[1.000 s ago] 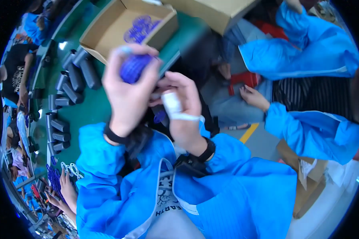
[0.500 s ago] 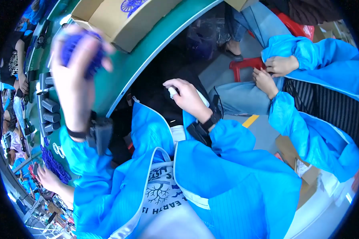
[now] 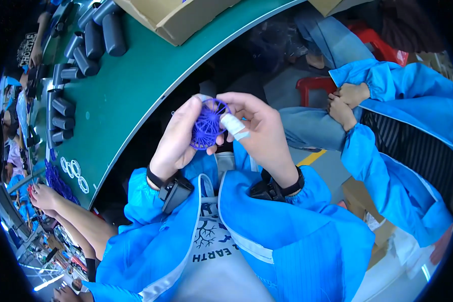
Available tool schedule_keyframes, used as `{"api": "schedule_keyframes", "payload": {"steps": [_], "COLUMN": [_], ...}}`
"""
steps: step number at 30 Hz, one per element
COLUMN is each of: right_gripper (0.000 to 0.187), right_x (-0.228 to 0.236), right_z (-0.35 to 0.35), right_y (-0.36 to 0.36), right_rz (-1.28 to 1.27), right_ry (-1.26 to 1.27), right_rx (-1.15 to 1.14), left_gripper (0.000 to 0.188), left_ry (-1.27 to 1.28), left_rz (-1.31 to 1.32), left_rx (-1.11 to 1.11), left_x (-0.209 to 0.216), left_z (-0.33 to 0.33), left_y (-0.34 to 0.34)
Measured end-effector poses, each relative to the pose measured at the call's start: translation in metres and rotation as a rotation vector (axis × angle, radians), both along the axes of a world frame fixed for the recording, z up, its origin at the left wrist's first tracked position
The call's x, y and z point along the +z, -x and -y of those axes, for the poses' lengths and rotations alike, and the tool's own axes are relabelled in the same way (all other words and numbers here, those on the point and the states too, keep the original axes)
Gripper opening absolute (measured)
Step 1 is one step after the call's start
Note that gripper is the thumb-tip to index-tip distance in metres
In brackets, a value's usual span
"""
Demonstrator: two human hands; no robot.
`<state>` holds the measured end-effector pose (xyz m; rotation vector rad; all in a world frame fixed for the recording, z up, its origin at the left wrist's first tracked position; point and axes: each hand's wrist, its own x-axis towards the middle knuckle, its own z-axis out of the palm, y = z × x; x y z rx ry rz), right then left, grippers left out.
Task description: The person picks up a purple fan guard from a box to inspect it, then opens a plastic bag to pour more guards into the box. They continue picking up and inspecting the purple fan guards throughout the video.
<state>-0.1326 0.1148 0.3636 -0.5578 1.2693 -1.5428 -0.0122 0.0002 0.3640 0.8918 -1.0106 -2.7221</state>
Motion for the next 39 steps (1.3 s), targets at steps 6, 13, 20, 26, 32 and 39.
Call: {"api": "schedule_keyframes", "payload": {"steps": [6, 13, 20, 26, 32, 39], "right_gripper": [0.028, 0.028, 0.033, 0.034, 0.033, 0.033], "right_x": [-0.010, -0.003, 0.017, 0.020, 0.012, 0.005], "right_z": [-0.003, -0.013, -0.012, -0.017, -0.013, -0.006], "right_y": [0.005, 0.007, -0.008, -0.007, -0.001, 0.012], "right_rz": [-0.712, -1.260, -0.222, -0.177, -0.158, -0.183], "right_ry": [0.215, 0.312, 0.153, 0.049, 0.081, 0.069], "right_rx": [-0.171, -0.197, -0.251, -0.163, -0.224, -0.317], "left_gripper": [0.020, 0.019, 0.022, 0.016, 0.024, 0.035], "left_ry": [-0.140, 0.039, 0.375, 0.353, -0.125, -0.304], "left_rz": [0.015, -0.088, 0.010, -0.006, -0.147, -0.116], "left_rx": [0.162, 0.307, 0.349, 0.296, 0.299, 0.299], "left_x": [0.005, 0.017, 0.025, 0.031, 0.021, 0.001], "left_z": [-0.002, -0.013, -0.019, -0.023, -0.013, -0.015], "left_y": [-0.006, -0.007, -0.003, -0.004, -0.009, -0.016]}}
